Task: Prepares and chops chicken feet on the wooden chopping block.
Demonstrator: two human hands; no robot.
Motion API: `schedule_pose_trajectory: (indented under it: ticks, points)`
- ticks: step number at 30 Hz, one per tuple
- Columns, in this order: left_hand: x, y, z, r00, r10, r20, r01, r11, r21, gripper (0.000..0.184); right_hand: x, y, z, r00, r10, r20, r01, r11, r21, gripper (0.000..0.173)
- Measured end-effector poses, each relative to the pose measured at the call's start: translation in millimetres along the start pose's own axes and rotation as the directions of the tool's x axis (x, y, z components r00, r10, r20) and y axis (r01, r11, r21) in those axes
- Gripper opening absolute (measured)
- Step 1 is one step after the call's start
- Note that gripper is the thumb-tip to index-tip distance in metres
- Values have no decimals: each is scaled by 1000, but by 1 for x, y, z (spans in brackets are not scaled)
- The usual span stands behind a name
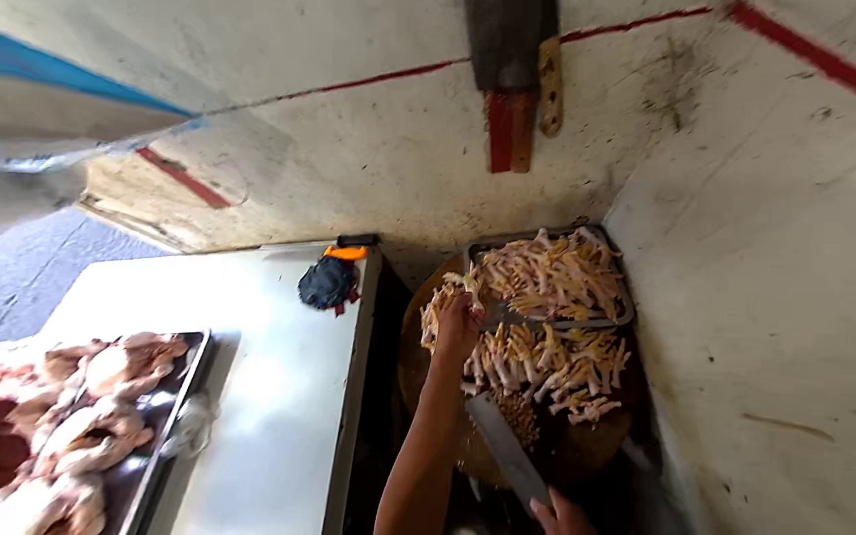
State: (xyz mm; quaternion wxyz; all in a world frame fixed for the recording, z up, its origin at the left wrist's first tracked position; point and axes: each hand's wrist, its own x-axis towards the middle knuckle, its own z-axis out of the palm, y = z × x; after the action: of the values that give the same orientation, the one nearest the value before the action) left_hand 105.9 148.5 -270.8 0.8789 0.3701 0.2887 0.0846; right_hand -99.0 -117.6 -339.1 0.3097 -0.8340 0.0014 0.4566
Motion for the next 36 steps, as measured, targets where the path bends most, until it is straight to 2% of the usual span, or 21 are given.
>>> schedule_pose_trajectory:
  ticks: [2, 4, 6, 8, 9, 11, 13, 15, 17, 19, 22, 27, 30, 32, 34, 36]
  points:
    - [-62, 8, -31, 998, -51, 28, 55, 986, -155, 23, 3, 3, 4, 999, 25, -26, -25, 1000, -12, 49]
    - [-111, 9, -59, 998, -60, -11, 57, 985, -164, 24, 6, 4, 10, 999, 35, -42, -37, 998, -41, 48]
    - [-139, -2, -87, 997, 3, -81, -7, 999, -51, 17, 6, 2, 13, 998, 49, -40, -52, 997, -56, 49]
    - [-152, -32, -119, 986, 130, -100, -102, 964, 247, 17, 5, 1, 16, 998, 50, -39, -52, 996, -71, 50]
    - [-155, -51, -137, 976, 210, -63, -155, 865, 477, 21, 4, 1, 18, 998, 33, -54, -37, 996, -75, 49]
    - [-161, -90, -174, 948, 306, 84, -229, 475, 849, 24, 3, -4, 25, 995, 2, -101, -12, 995, -101, 45]
    - [-174, -120, -201, 950, 235, 204, -240, 139, 961, 26, -5, -18, 30, 990, -5, -143, -23, 981, -192, 43]
    - [-192, -132, -208, 959, 145, 243, -247, 5, 969, 27, -17, -28, 33, 982, -27, -185, -29, 956, -291, 44]
    - [-208, -129, -205, 976, 20, 219, -218, -54, 975, 30, -31, -27, 42, 966, -110, -234, 29, 946, -324, 43]
    - [-213, -122, -205, 977, -24, 214, -215, -99, 972, 31, -34, -16, 52, 946, -191, -262, 88, 930, -357, 43]
    - [-209, -109, -201, 972, -121, 202, -220, -164, 962, 31, -29, -13, 52, 974, -112, -196, 14, 896, -444, 44]
    - [-200, -93, -189, 933, -316, 170, -257, -255, 932, 33, -34, -34, 53, 965, -177, -196, 66, 880, -471, 43]
    - [-201, -91, -177, 930, -357, 84, -195, -287, 938, 36, -21, -46, 54, 992, -36, -119, -33, 846, -531, 44]
    - [-201, -89, -166, 934, -356, 8, -115, -281, 953, 37, -24, -55, 50, 994, -10, -112, -50, 853, -520, 45]
    - [-202, -92, -159, 934, -355, -45, -54, -265, 963, 39, -37, -58, 47, 989, -40, -143, -32, 880, -473, 46]
    - [-202, -98, -159, 939, -336, -75, -12, -248, 969, 41, -45, -51, 54, 970, -135, -204, 43, 915, -401, 45]
